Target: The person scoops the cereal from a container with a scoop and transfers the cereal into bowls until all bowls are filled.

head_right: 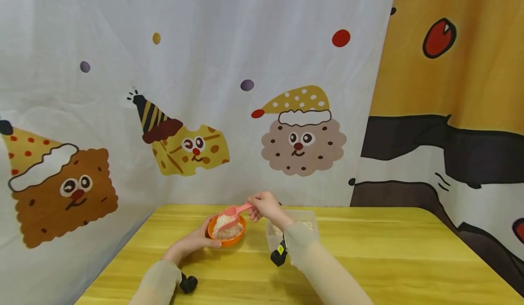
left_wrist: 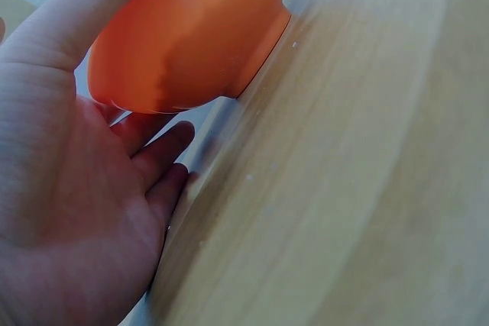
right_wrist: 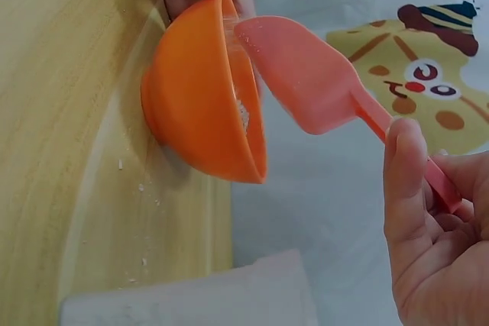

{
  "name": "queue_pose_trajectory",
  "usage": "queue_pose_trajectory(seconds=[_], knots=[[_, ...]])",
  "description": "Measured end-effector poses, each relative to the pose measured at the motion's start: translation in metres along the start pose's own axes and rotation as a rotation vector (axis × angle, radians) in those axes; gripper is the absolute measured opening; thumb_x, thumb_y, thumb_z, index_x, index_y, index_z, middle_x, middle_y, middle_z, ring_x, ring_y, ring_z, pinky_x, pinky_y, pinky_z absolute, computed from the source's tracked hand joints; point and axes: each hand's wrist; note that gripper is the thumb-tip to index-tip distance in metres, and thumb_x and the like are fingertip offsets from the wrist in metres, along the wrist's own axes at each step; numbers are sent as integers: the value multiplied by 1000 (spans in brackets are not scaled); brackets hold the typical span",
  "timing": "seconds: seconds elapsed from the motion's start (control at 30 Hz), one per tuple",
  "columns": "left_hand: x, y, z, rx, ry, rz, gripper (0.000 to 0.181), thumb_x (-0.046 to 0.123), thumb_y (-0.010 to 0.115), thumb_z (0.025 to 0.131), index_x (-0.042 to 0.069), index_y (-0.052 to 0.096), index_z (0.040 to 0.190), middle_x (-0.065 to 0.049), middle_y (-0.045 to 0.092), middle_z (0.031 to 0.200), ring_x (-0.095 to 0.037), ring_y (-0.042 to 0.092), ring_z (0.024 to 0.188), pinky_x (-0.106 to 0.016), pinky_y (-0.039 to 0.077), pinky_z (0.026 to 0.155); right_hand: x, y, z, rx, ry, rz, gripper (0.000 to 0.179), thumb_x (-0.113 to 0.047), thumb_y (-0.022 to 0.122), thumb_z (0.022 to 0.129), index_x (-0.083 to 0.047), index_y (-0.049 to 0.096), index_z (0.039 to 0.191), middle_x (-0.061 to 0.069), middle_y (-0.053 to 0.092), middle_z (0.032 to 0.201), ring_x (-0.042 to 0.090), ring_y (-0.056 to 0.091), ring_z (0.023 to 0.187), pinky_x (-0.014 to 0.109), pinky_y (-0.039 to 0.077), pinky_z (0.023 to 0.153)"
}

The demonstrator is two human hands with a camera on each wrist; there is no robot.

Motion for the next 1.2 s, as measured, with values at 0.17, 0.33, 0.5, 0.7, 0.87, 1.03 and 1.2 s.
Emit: queue_pose_trajectory(seconds=[0.17, 0.33, 0.5, 0.7, 0.87, 1.03, 1.2], knots=[[0, 0, 0, -3, 8, -5, 100, 20, 81, 80, 9, 13, 154, -22, 26, 152, -37, 27, 138, -56, 24, 109, -10, 4, 0, -21, -17, -67, 29, -12, 51, 101, 12, 65, 107, 20, 62, 67, 14, 57, 48, 33, 54, 50], [-1, 0, 0, -4, 10, -18, 100, 20, 81, 80, 9, 13, 154, -22, 27, 151, -38, 28, 137, -55, 24, 108, -17, 7, 2, -47, -80, -190, 27, -11, 50, 101, 10, 68, 100, 17, 63, 64, 15, 57, 46, 39, 54, 48], [-1, -1, 1, -7, 10, -8, 101, 21, 81, 80, 8, 12, 154, -22, 29, 149, -38, 30, 135, -55, 26, 107, -20, 5, 4, -69, -126, -267, 27, -10, 49, 101, 7, 70, 94, 19, 63, 64, 16, 57, 45, 38, 53, 46], [-2, 0, 1, -5, 16, -1, 102, 20, 81, 80, 5, 12, 154, -21, 31, 148, -36, 33, 133, -52, 27, 106, -20, -5, 3, -86, -173, -285, 28, -9, 49, 102, 5, 70, 92, 19, 62, 63, 15, 56, 43, 35, 52, 44], [-1, 0, 2, -7, 21, 7, 102, 20, 81, 80, 5, 13, 153, -21, 32, 148, -35, 34, 133, -51, 27, 106, -23, -13, 0, -76, -174, -288, 27, -10, 50, 101, 5, 70, 92, 26, 61, 66, 14, 55, 43, 32, 51, 43], [-2, 0, 2, -13, 28, 1, 101, 19, 81, 80, 5, 13, 153, -20, 32, 148, -34, 34, 133, -50, 28, 106, -29, -18, -2, -48, -152, -317, 26, -10, 51, 100, 5, 71, 91, 31, 61, 69, 14, 55, 43, 31, 51, 42], [-1, 0, 1, -15, 27, -1, 99, 19, 80, 81, 6, 14, 153, -20, 32, 148, -34, 35, 132, -50, 28, 106, -33, -23, -5, -30, -161, -335, 25, -10, 52, 100, 4, 71, 90, 25, 63, 67, 14, 56, 43, 32, 51, 42]])
Point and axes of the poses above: each hand's wrist, its own z-axis towards the middle knuckle, its own y-axis out of the palm, x = y × z
